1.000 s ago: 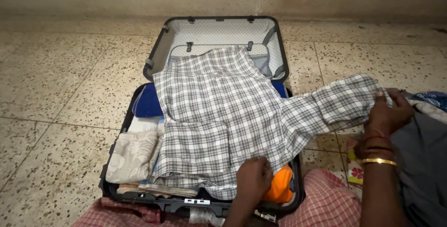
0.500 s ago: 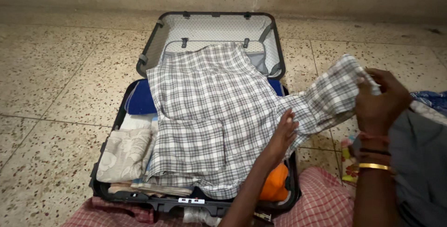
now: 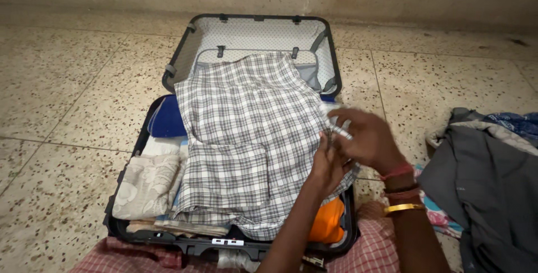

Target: The person folds a checkered shirt and places it into an open suitcase on the floor, arranging it neatly with other items.

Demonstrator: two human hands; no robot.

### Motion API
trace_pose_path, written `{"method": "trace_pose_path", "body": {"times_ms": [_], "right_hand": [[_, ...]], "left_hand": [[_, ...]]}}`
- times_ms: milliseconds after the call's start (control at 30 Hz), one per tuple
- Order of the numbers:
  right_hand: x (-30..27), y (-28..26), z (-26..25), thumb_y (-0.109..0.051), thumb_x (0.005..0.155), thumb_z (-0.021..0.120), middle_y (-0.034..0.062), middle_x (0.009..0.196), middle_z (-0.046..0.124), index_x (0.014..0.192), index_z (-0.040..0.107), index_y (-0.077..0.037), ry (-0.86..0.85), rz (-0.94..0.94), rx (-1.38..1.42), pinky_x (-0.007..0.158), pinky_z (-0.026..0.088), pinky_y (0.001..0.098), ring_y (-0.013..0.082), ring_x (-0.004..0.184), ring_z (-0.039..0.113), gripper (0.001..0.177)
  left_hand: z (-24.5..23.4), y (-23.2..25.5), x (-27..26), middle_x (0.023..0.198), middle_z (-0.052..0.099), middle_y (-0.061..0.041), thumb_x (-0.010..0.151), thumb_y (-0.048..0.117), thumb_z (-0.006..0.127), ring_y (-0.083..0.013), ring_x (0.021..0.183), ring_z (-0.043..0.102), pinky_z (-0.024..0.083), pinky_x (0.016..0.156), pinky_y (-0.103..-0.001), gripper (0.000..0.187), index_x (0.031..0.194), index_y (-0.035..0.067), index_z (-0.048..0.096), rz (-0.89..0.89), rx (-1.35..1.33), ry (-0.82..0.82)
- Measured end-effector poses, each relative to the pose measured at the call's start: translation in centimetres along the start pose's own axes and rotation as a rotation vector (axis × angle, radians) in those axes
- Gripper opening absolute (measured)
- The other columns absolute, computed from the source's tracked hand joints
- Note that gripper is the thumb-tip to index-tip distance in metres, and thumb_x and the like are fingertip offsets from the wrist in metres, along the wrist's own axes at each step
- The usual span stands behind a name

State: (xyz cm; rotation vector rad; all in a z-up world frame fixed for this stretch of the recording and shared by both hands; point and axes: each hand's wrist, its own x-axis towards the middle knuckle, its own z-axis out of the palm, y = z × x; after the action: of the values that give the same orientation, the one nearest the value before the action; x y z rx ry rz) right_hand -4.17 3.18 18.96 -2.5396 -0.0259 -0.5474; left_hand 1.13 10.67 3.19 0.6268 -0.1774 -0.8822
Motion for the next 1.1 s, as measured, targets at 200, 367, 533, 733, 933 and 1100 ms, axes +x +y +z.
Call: {"method": "trace_pose_path", "body": {"times_ms": [200, 367, 533, 733, 933, 1100], "right_hand": [[0.5, -0.3, 1.1, -0.017, 0.079, 0.076, 0.0179, 0.091, 0.077, 0.129, 0.062, -0.015, -0.393, 0.211, -0.026, 0.077, 0.06, 0.0419, 0.0288, 0.082, 0.074, 0.051], [0.3, 2.1, 3.7, -0.016, 0.085, 0.075, 0.0144, 0.107, 0.078, 0.13, 0.051, -0.01, -0.525, 0.131, 0.243, 0.086, 0.062, 0.0411, 0.0282, 0.101, 0.077, 0.052], [0.3, 4.4, 4.3, -0.011, 0.09, 0.072, 0.0105, 0.11, 0.078, 0.119, 0.068, -0.007, -0.483, 0.165, 0.419, 0.091, 0.063, 0.0374, 0.0255, 0.104, 0.078, 0.029], [-1.0, 8.7, 1.5, -0.015, 0.093, 0.069, 0.013, 0.116, 0.079, 0.121, 0.074, -0.009, -0.038, 0.548, 0.094, 0.089, 0.064, 0.0443, 0.0287, 0.1, 0.079, 0.029], [-3.1, 11.6, 1.7, -0.015, 0.072, 0.093, 0.0139, 0.16, 0.03, 0.157, 0.01, -0.025, -0.638, 0.565, 0.191, 0.109, 0.046, 0.0493, 0.0335, 0.142, 0.04, 0.119], [-2.2, 9.8, 2.4, -0.017, 0.068, 0.091, 0.0229, 0.153, 0.035, 0.163, 0.0, -0.024, -0.479, 0.457, 0.162, 0.105, 0.046, 0.0519, 0.0399, 0.137, 0.046, 0.132]], "left_hand": [[-1.1, 1.0, 0.5, 0.151, 0.046, -0.028, 0.101, 0.074, 0.035, -0.0387, 0.138, 0.048, 0.042, 0.116, -0.054, 0.095, 0.153, -0.005, 0.035, 0.042, -0.221, 0.224], [-3.3, 1.4, 0.0, 0.132, 0.062, -0.02, 0.095, 0.061, 0.06, -0.0283, 0.117, 0.061, 0.047, 0.102, -0.045, 0.087, 0.146, -0.009, 0.048, 0.131, 0.106, 0.219], [-3.4, 2.6, -1.5, 0.101, 0.064, -0.014, 0.105, 0.04, 0.066, -0.0206, 0.09, 0.06, 0.047, 0.073, -0.043, 0.051, 0.124, -0.004, 0.049, 0.041, 0.318, 0.523], [-3.0, 3.9, -3.4, 0.092, 0.07, -0.009, 0.105, 0.019, 0.056, -0.0163, 0.073, 0.068, 0.058, 0.059, -0.03, 0.022, 0.109, -0.002, 0.063, 0.17, 0.116, 0.393], [-3.1, 5.7, -4.5, 0.108, 0.07, -0.01, 0.106, 0.014, 0.052, -0.0192, 0.092, 0.072, 0.063, 0.082, -0.035, 0.019, 0.117, 0.0, 0.058, 0.217, -0.222, 0.199], [-3.2, 6.2, -4.0, 0.115, 0.068, -0.013, 0.109, 0.015, 0.052, -0.0209, 0.098, 0.071, 0.061, 0.088, -0.035, 0.024, 0.124, -0.003, 0.056, 0.215, -0.222, 0.097]]}}
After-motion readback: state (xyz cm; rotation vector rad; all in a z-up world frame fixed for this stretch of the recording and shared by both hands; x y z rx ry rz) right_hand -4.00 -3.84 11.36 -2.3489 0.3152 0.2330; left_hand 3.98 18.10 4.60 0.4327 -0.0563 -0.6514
